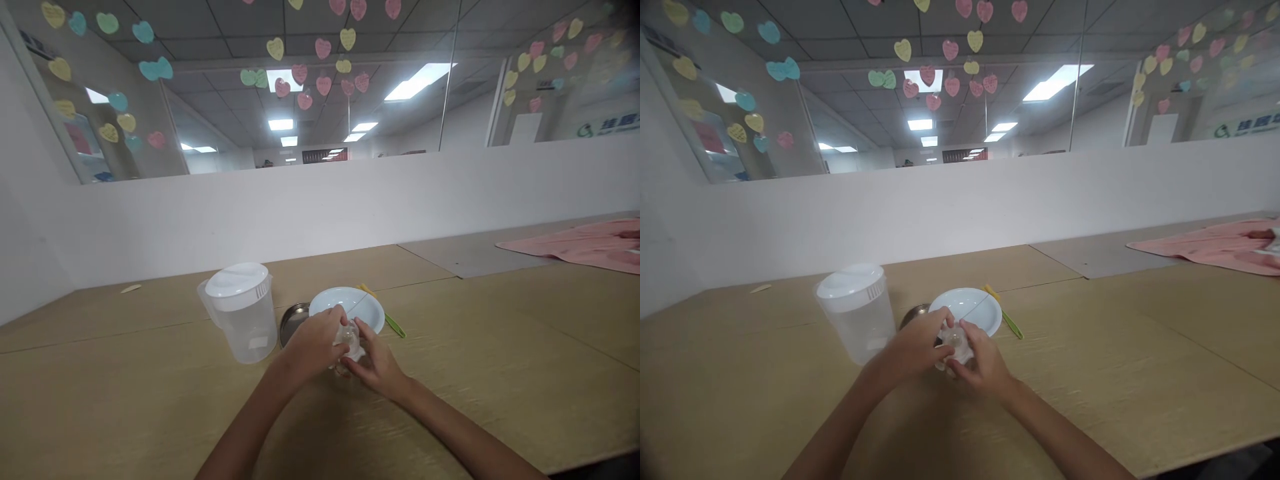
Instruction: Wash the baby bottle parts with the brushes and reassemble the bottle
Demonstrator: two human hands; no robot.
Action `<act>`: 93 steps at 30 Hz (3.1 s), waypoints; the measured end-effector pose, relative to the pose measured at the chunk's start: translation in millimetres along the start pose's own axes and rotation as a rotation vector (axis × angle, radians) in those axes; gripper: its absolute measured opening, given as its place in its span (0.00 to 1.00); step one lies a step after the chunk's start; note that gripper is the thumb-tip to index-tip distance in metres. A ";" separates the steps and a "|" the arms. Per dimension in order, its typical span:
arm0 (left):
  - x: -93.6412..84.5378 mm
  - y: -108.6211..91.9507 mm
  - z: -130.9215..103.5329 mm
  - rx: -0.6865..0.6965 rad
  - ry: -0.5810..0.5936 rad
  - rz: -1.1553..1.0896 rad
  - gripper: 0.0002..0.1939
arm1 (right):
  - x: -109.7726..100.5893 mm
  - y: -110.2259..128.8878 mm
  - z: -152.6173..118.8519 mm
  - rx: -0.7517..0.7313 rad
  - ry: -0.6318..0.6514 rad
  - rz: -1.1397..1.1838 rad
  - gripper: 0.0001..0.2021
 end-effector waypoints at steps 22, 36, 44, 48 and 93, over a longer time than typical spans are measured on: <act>10.0 27.4 2.8 -0.021 -0.115 -0.305 0.26 | -3.2 20.2 -0.1 -0.132 -0.100 -0.078 0.29; 27.8 47.2 0.2 -0.020 -0.206 -0.662 0.30 | 1.5 15.1 4.4 -0.124 -0.161 -0.232 0.30; 58.7 45.7 -31.2 0.062 -0.498 -0.485 0.25 | -4.2 19.5 -1.8 -0.090 -0.096 -0.161 0.29; 74.0 41.0 -36.7 0.121 -0.507 -0.398 0.31 | -4.6 16.7 -1.8 -0.044 -0.081 -0.071 0.27; 79.2 31.6 -31.4 0.233 -0.522 -0.130 0.33 | -56.9 9.3 -12.5 -0.244 -0.432 0.140 0.27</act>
Point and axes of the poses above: each hand's wrist, its own z-axis towards the middle knuckle, its own x-axis out of the palm, y = z × x, the point moved 10 cm from there along z, towards the middle knuckle, and after that the axes turned 4 degrees about x, right-handed, at the moved point
